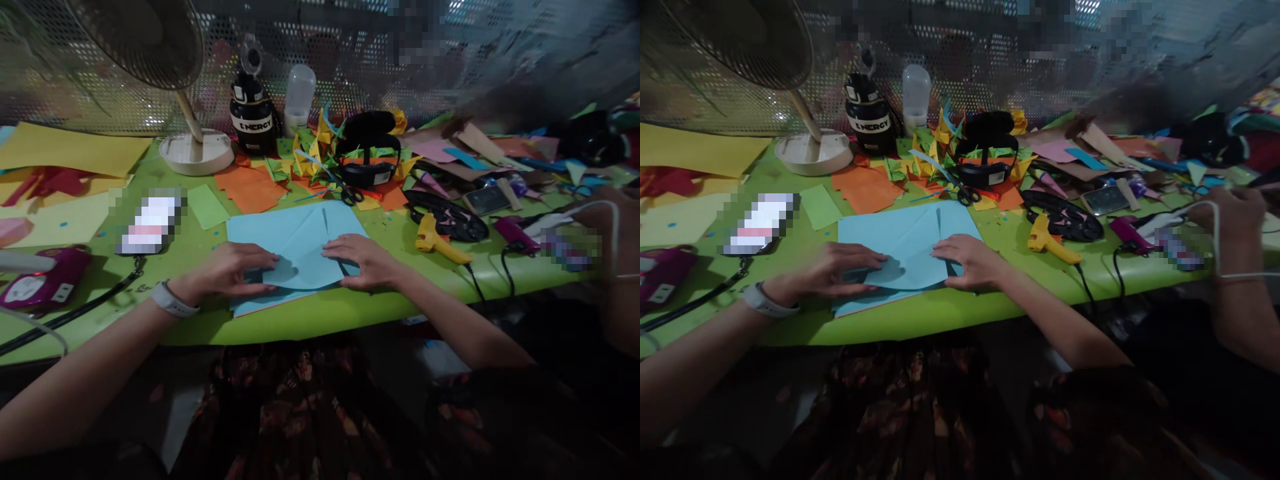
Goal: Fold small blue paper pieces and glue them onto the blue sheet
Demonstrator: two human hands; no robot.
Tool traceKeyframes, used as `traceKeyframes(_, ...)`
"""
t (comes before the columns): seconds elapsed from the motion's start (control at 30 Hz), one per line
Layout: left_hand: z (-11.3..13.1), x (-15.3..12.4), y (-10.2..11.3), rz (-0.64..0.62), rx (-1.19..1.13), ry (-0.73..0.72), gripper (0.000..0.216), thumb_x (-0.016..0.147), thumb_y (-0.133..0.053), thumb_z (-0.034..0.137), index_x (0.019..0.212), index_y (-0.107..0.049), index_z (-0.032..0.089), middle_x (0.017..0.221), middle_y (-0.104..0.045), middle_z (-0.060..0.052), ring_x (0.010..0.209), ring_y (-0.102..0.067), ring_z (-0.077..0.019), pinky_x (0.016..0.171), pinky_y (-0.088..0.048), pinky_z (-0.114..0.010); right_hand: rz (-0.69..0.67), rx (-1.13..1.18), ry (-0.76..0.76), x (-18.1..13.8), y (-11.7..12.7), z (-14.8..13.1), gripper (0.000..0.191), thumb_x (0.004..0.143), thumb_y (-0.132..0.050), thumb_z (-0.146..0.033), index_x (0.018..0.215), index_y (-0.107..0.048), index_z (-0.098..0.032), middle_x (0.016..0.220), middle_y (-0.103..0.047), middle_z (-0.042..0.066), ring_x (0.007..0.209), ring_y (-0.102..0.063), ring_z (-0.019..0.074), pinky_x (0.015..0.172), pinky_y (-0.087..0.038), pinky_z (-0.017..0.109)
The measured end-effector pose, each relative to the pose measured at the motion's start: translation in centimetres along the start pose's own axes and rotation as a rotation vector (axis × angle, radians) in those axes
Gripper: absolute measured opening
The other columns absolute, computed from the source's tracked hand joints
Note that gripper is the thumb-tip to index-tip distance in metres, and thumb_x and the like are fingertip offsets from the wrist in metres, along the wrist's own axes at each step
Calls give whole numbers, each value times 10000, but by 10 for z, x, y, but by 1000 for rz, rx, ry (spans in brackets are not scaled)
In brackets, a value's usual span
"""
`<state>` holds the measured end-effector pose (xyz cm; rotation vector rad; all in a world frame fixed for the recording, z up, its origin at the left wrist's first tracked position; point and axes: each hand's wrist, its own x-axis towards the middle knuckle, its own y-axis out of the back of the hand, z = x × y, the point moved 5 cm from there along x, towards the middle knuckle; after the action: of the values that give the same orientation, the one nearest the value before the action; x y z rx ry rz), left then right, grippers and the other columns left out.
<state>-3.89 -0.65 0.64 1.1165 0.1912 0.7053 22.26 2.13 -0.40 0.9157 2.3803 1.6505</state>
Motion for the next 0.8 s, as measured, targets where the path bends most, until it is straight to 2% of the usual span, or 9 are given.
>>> traceKeyframes(0.03,1,0,2,26,-28,12,295,841,-680,407,1091,-729,257,1198,-720,-106,1032,-701,-237,875,-555,-367,-4,2,-14,-2,0,-2,515,754,-762,-406,1234,-676,-241,1339,-637,116,1242,-581,286,1112,-354,548)
traceKeyframes(0.1,0,0,3,94,-90,60,229,877,-644,386,1038,-739,255,1130,-743,-92,977,-710,-209,850,-549,-340,30,38,-57,-2,1,-4,417,793,-740,-462,1155,-713,-256,1316,-654,104,1220,-597,276,1115,-346,545)
traceKeyframes(0.17,-5,2,2,148,-149,156,228,906,-595,403,977,-745,248,1029,-756,-76,908,-702,-190,814,-539,-317,90,113,-121,1,0,-2,262,875,-659,-449,1020,-747,-250,1228,-698,93,1142,-635,245,1051,-421,489)
traceKeyframes(0.2,-8,3,2,171,-166,219,252,913,-573,427,922,-744,242,958,-752,-67,854,-690,-182,777,-532,-305,126,148,-160,3,0,0,241,904,-621,-440,953,-750,-242,1163,-719,88,1085,-651,230,998,-460,451)
traceKeyframes(0.3,-18,7,-1,222,-163,397,337,883,-561,520,763,-701,238,772,-688,-39,681,-615,-160,640,-487,-278,200,164,-286,13,-2,8,316,926,-573,-476,807,-707,-217,960,-719,71,897,-649,204,842,-495,371)
traceKeyframes(0.37,-24,9,-2,259,-151,480,349,847,-572,566,752,-678,248,724,-653,-28,629,-573,-157,593,-461,-276,212,114,-366,19,-3,12,357,923,-565,-503,742,-644,-206,880,-673,61,809,-610,191,774,-477,348)
traceKeyframes(0.5,-32,11,-4,296,-118,543,352,827,-569,586,752,-641,249,654,-612,-11,582,-534,-152,560,-422,-275,200,-7,-451,28,-5,15,350,935,-544,-487,722,-533,-208,943,-598,74,856,-562,200,774,-454,339)
traceKeyframes(0.6,-36,12,-7,268,-125,585,341,834,-573,574,754,-613,244,556,-570,19,503,-512,-135,520,-383,-258,173,-129,-472,33,-8,14,348,951,-518,-475,720,-483,-216,951,-572,89,923,-541,228,816,-443,357)
traceKeyframes(0.8,-37,16,-9,239,-213,674,325,813,-596,566,748,-561,249,471,-568,40,416,-532,-140,469,-357,-246,160,-237,-539,35,-14,16,280,957,-506,-452,815,-525,-211,994,-576,106,964,-533,255,782,-435,370)
